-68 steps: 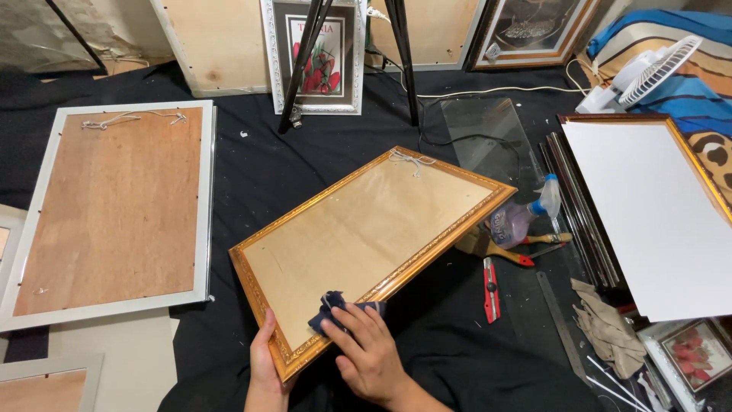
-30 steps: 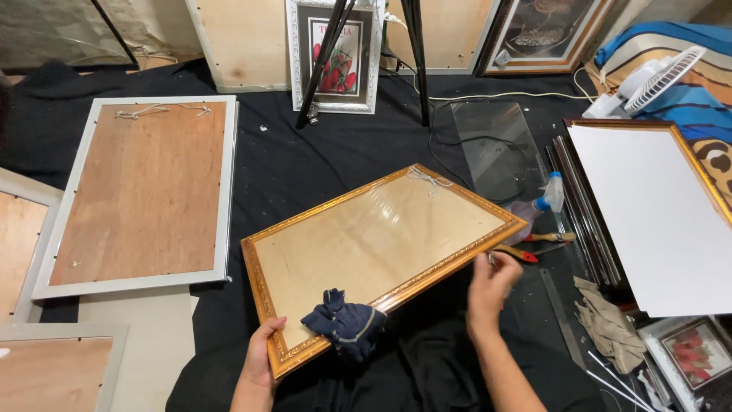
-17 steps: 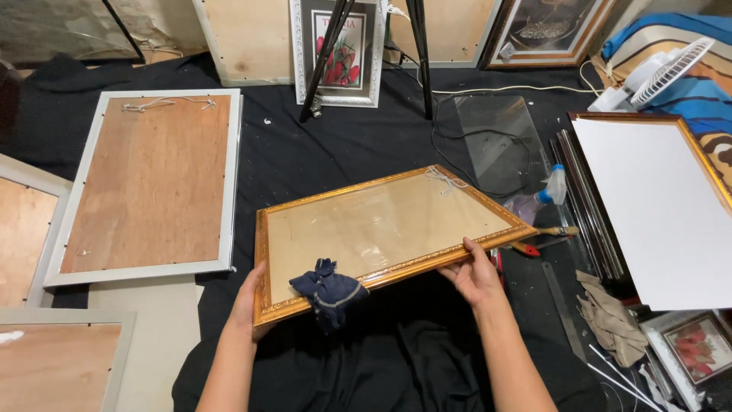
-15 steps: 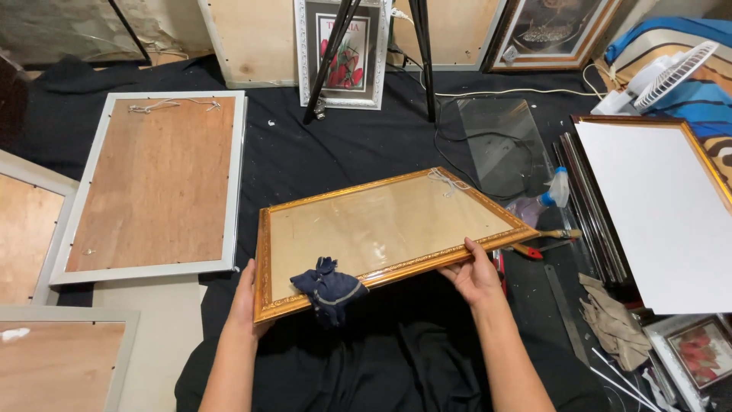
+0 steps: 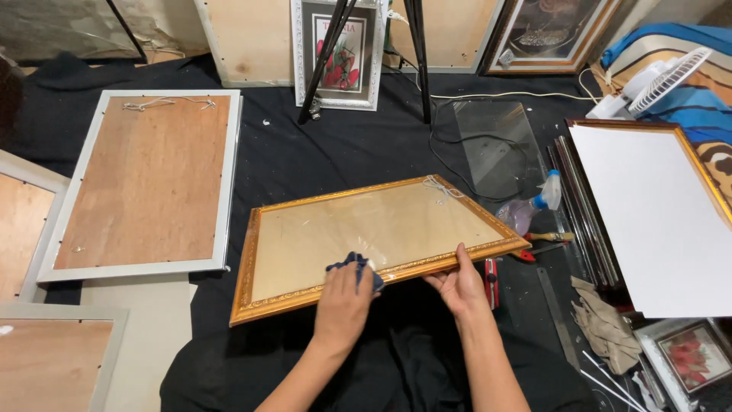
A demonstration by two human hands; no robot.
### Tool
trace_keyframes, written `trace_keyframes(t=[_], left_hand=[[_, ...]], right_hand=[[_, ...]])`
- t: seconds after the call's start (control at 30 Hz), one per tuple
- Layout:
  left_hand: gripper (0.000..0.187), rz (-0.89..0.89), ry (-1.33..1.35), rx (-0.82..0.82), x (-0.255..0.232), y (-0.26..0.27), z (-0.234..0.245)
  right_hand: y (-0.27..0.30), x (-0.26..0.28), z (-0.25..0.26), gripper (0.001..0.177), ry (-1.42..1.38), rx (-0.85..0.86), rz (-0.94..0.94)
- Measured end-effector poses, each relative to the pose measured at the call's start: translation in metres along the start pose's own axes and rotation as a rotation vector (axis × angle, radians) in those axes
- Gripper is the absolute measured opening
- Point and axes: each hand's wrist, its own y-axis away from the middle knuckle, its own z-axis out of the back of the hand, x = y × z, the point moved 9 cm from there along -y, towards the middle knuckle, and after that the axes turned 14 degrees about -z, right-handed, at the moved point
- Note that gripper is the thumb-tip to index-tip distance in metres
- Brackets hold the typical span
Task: The person polishes the glass of a picture frame with a cloth and then inspects and organizes several other frames on the floor.
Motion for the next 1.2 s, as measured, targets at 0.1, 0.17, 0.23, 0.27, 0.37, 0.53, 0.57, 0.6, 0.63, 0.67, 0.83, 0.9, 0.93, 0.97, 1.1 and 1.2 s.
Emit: trace_keyframes(t=[0.1, 0.17, 0.23, 0.27, 0.37, 0.53, 0.57, 0.6, 0.63, 0.67, 0.83, 0.9, 0.93, 0.97, 1.1, 1.2], left_hand=[[0.029, -0.088, -0.027, -0.084, -0.042, -0.046, -0.009], [0.024, -0.108, -0.042, -0.129, -0.061, -0.062, -0.023], [0.021, -0.129, -0.062, -0.176, -0.065, -0.067, -0.025], [0.023, -0.155, -0.041, -0.151, -0.06, -0.064, -0.025], [0.025, -0.184, -0.039, -0.107, -0.044, -0.038, -0.022], [0.025, -0.284, -0.022, -0.082, -0.02, -0.016, -0.02], [0.025, -0.31, -0.028, -0.093, -0.016, -0.017, -0.016], [0.024, -0.336, -0.034, -0.104, -0.013, -0.018, -0.012], [0.024, -0.339, -0.032, -0.107, -0.008, -0.017, -0.012], [0.025, -0.36, -0.021, -0.104, -0.004, -0.016, -0.013], [0.032, -0.377, -0.003, -0.077, -0.006, -0.026, -0.001], [0.034, -0.39, 0.094, -0.064, -0.021, -0.033, 0.003], [0.034, -0.389, 0.092, -0.066, -0.034, -0.038, -0.005], [0.035, -0.388, 0.116, -0.045, -0.046, -0.042, -0.015], [0.038, -0.399, 0.209, -0.026, -0.107, -0.09, -0.041], [0.036, -0.42, 0.21, -0.238, -0.152, -0.124, -0.069]], right_hand=[[0.01, -0.011, -0.008, 0.073, -0.017, 0.053, -0.034], [-0.013, -0.013, 0.005, 0.075, -0.039, 0.059, -0.054], [-0.021, -0.013, 0.008, 0.078, -0.062, 0.071, -0.073], [-0.017, -0.014, 0.004, 0.077, -0.074, 0.08, -0.079], [-0.004, -0.017, 0.002, 0.074, -0.082, 0.09, -0.107], [0.0, 0.004, 0.027, 0.077, -0.016, 0.094, -0.127], [-0.013, 0.021, 0.045, 0.078, -0.047, 0.106, -0.085], [-0.027, 0.038, 0.064, 0.079, -0.077, 0.118, -0.043], [-0.027, 0.044, 0.068, 0.079, -0.079, 0.117, -0.039], [-0.027, 0.049, 0.071, 0.078, -0.091, 0.126, -0.037], [-0.025, 0.053, 0.067, 0.083, -0.105, 0.156, -0.009], [-0.026, 0.047, 0.073, 0.095, -0.131, 0.147, -0.014], [-0.021, 0.045, 0.07, 0.095, -0.129, 0.149, -0.013], [-0.016, 0.041, 0.068, 0.098, -0.136, 0.142, -0.027], [-0.027, 0.031, 0.077, 0.106, -0.14, 0.14, -0.043], [-0.038, 0.032, 0.082, 0.101, -0.099, 0.148, -0.031]])
